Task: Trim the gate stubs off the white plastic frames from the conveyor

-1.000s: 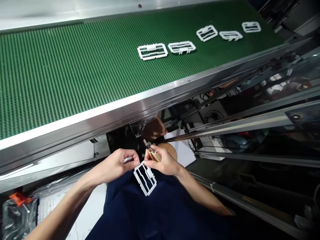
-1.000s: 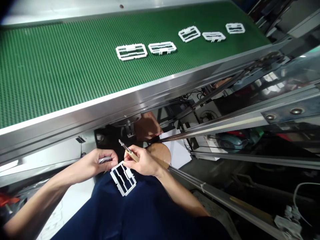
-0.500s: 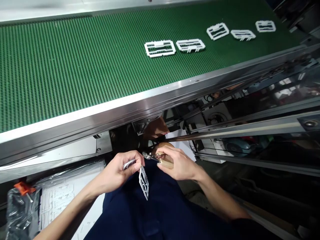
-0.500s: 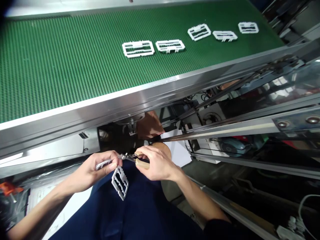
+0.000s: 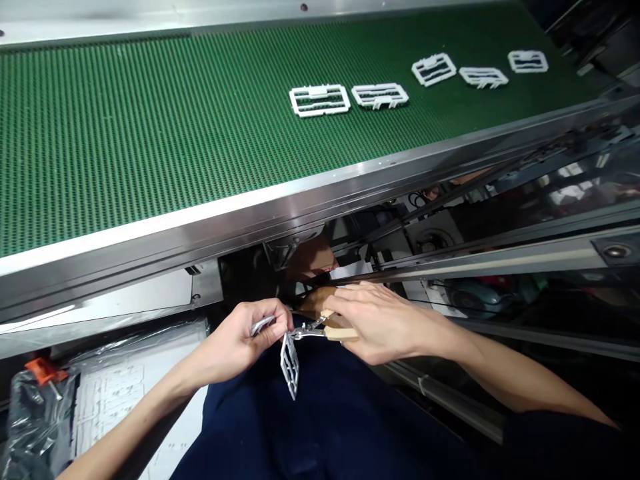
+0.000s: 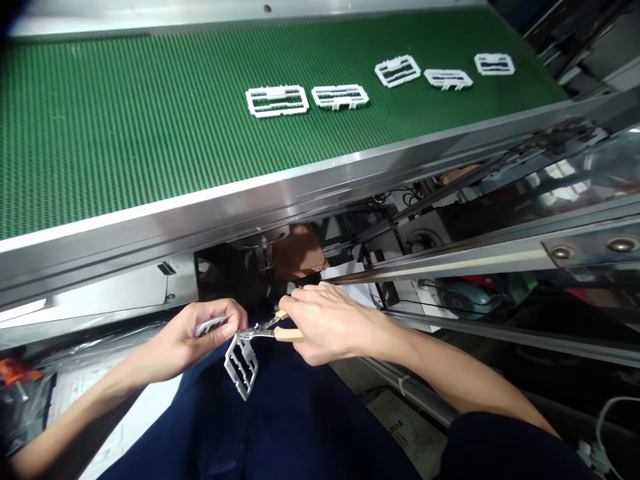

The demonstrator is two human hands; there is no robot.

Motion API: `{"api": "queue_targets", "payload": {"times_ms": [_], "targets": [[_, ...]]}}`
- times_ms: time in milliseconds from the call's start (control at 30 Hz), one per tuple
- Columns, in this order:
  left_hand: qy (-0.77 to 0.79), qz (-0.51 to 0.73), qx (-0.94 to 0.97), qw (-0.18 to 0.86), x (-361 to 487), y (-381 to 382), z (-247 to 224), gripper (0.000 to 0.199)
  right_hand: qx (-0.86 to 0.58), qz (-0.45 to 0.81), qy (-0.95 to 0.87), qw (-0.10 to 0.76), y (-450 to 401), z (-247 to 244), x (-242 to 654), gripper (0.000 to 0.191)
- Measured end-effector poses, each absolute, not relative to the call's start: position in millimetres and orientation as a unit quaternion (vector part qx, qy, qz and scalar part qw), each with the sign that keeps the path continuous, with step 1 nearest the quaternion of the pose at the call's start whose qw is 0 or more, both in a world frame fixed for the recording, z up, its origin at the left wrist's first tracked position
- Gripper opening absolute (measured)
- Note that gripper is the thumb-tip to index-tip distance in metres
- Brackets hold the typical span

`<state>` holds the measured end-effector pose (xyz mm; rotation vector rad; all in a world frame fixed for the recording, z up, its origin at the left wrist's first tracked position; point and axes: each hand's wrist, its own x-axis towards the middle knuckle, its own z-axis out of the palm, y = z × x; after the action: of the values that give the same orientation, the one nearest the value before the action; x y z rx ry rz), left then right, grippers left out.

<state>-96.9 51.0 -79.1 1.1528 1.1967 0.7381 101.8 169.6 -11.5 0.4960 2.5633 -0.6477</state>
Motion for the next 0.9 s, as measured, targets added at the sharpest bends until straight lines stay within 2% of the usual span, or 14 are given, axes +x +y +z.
{"api": "queue_targets", "payload": {"times_ms": [267, 633, 767, 900], "targets": [[0.522, 0.325, 0.505, 0.606, -92.6, 52.0, -76.1, 0.025, 0.179, -0.245, 0.923, 0.237, 174.4, -4.1, 100.3, 0.017], [0.522, 0.308, 0.509, 0.611, -86.8, 54.2, -73.0, 0.021, 0.125, -0.158, 0.942, 0.267, 175.0, 15.8, 87.8, 0.021], [0.522, 0.311, 0.498, 0.618, -84.1, 52.9, -74.0, 0.021, 0.125, -0.163, 0.932, 0.297, 179.2, 14.0, 81.2, 0.010], [0.525, 0.336, 0.461, 0.632, -82.1, 50.8, -80.3, 0.023, 0.153, -0.218, 0.924, 0.273, 186.8, 0.6, 83.3, 0.002]]}}
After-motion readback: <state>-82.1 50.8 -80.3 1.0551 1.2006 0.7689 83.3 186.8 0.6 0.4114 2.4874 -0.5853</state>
